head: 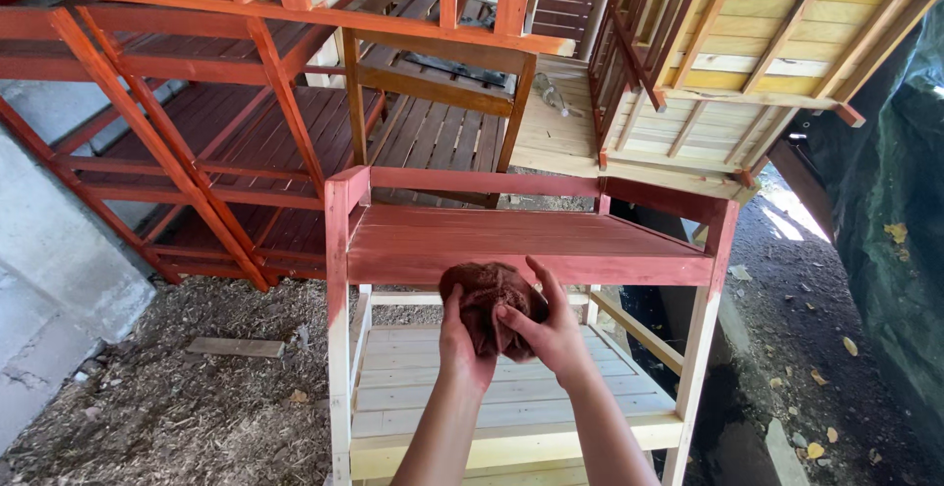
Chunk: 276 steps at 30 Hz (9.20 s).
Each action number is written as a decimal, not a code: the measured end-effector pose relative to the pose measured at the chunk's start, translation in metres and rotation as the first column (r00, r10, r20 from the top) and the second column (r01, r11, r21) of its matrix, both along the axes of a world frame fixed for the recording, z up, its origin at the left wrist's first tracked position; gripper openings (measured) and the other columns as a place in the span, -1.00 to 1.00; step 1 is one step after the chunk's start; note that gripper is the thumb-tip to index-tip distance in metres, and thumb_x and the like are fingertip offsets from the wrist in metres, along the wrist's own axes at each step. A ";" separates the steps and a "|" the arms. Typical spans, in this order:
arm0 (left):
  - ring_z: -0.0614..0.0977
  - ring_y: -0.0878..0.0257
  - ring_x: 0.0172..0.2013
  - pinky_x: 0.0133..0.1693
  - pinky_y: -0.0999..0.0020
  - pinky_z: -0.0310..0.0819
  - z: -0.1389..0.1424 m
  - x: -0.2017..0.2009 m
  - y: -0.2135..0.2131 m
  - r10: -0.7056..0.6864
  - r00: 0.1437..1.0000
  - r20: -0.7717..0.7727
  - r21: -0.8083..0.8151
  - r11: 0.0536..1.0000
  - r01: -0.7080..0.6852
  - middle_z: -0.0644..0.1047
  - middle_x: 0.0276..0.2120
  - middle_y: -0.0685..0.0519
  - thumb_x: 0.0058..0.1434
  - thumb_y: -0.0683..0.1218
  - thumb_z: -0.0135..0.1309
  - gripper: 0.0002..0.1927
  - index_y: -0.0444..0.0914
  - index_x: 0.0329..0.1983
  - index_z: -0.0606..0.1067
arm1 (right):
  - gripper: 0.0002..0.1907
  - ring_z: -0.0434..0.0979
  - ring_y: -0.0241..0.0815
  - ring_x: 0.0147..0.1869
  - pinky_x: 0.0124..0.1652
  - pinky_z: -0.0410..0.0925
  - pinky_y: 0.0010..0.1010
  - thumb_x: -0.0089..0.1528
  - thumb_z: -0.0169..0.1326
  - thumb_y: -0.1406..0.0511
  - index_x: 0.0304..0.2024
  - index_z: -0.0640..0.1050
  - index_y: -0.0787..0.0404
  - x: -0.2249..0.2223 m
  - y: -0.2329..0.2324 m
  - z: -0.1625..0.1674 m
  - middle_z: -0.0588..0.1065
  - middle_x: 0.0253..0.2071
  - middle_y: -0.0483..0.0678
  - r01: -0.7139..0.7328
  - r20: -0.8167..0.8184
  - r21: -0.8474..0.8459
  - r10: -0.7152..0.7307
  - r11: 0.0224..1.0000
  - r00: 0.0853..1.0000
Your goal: The person wipes red wood stain onto wooden furniture frames using a dark cloth, working over the slats and edges of a red-painted table-like frame and then the legs and shelves of a light wooden shelf unit. Midway they dip and squeeze the cloth in a bowl of stain at a workbench before resuming wiping the shelf frame.
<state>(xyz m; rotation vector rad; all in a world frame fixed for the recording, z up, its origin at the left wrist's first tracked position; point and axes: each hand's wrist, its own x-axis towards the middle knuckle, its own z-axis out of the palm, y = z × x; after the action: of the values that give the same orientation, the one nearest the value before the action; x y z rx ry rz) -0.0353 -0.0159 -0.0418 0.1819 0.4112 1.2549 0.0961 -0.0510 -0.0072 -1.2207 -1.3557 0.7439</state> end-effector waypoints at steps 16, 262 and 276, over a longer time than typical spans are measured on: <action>0.43 0.39 0.15 0.11 0.39 0.22 -0.091 -0.077 0.036 0.379 0.735 -0.562 0.148 0.921 -0.361 0.48 0.10 0.20 0.20 0.14 0.08 -0.46 -0.14 0.21 0.38 | -0.23 0.53 0.05 0.11 0.06 0.47 -0.15 -0.16 0.36 0.43 0.13 0.46 0.17 -0.099 0.073 -0.060 0.46 0.06 0.08 0.109 -0.009 0.180 -0.109 0.978 0.994; 0.61 -0.13 0.14 0.15 0.14 0.49 -0.366 -0.063 -1.216 0.174 0.483 -0.858 -0.499 -0.504 -0.705 0.58 0.11 -0.29 0.01 0.09 0.33 -0.12 -0.39 0.33 0.31 | -0.65 0.51 -0.07 0.06 0.01 0.40 -0.25 0.14 0.13 0.44 -0.02 0.59 0.13 -0.278 -1.053 -0.339 0.53 -0.03 -0.05 -0.866 0.423 -0.179 0.758 -0.468 -0.497; 0.27 -0.20 0.41 0.30 -0.58 -0.07 -0.431 -0.103 -1.199 -0.734 0.453 -0.506 -0.760 0.131 -0.637 0.25 0.46 -0.03 0.39 0.20 -0.15 -0.37 0.09 0.52 0.17 | -0.45 0.32 0.19 0.29 0.32 0.10 0.02 0.17 0.07 0.39 0.25 0.42 0.20 -0.276 -1.078 -0.372 0.44 0.20 0.09 -0.857 0.716 0.010 0.602 -0.515 -0.353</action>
<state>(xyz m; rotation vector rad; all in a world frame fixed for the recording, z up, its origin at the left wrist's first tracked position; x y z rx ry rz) -0.1382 -1.2154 -0.4732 -0.4019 2.2475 0.2803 -0.1804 -1.1294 -0.3790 1.0647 -2.6675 0.8855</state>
